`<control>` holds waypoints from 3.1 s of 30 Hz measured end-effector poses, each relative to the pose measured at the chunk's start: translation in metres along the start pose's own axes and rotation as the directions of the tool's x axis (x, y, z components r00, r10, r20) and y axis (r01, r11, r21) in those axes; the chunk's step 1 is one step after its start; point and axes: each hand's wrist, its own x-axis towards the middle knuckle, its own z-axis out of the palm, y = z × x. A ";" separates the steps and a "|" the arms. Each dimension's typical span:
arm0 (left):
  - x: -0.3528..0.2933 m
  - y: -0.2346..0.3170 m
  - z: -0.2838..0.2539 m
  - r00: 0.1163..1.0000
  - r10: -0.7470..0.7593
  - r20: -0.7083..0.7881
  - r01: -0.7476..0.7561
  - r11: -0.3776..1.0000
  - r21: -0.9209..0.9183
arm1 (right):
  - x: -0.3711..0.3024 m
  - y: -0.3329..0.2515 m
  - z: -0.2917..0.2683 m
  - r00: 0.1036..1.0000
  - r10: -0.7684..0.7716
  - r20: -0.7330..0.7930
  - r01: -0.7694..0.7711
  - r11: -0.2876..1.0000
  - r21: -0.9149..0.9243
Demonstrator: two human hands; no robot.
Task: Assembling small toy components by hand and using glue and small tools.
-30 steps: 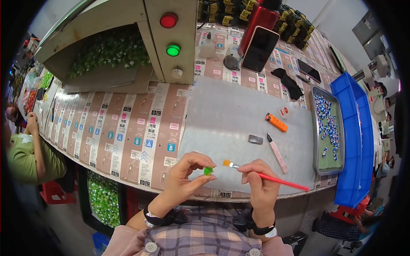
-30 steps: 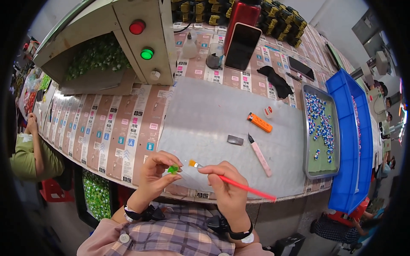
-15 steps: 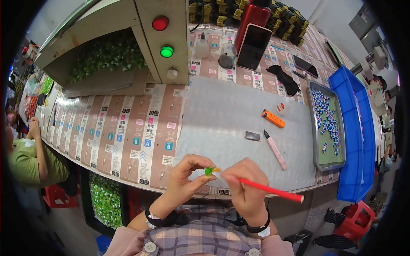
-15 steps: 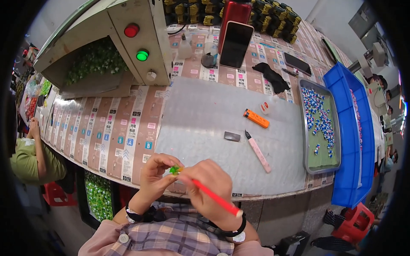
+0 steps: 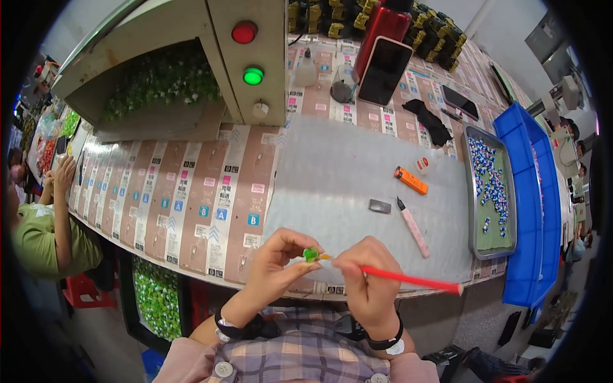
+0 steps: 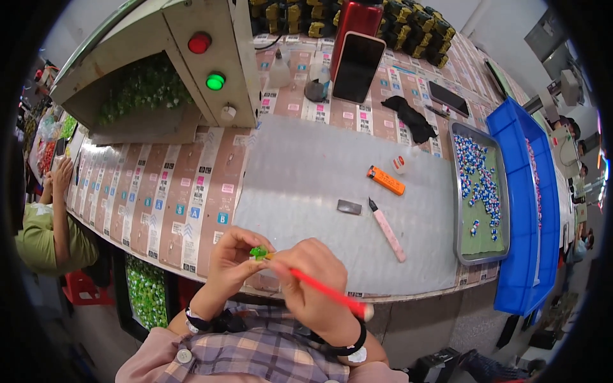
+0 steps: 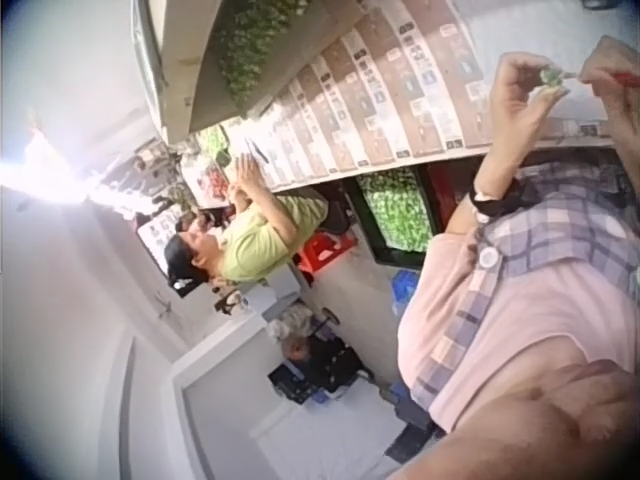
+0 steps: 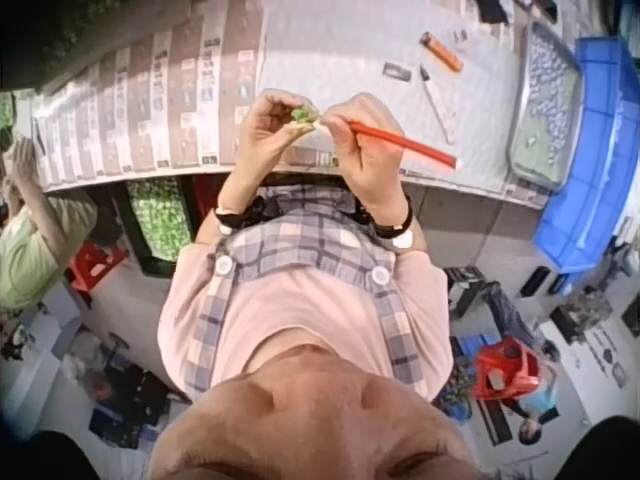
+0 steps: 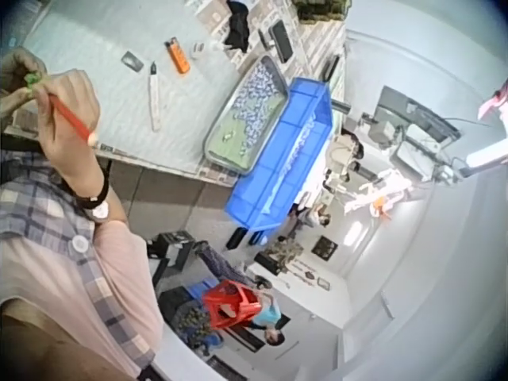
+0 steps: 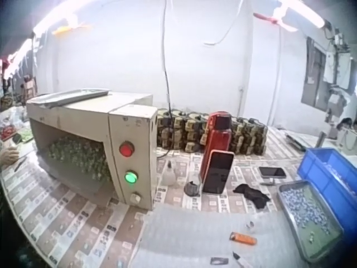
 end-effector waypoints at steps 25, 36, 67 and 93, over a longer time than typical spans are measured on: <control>-0.005 0.002 0.003 1.000 0.000 -0.010 0.001 0.998 0.060 | -0.002 0.004 0.008 0.993 -0.114 -0.041 0.113 0.993 -0.033; -0.008 0.003 0.002 1.000 0.021 -0.015 -0.020 0.999 0.046 | -0.002 -0.002 0.003 0.995 0.022 -0.095 -0.019 0.999 0.030; -0.009 0.001 0.003 0.996 0.072 0.059 -0.082 0.977 0.194 | -0.003 0.001 0.033 0.988 0.089 -0.130 -0.077 0.992 0.096; -0.011 -0.007 0.000 0.999 -0.004 0.040 -0.004 0.977 0.212 | -0.005 0.003 0.032 0.958 0.239 -0.160 -0.209 0.960 0.186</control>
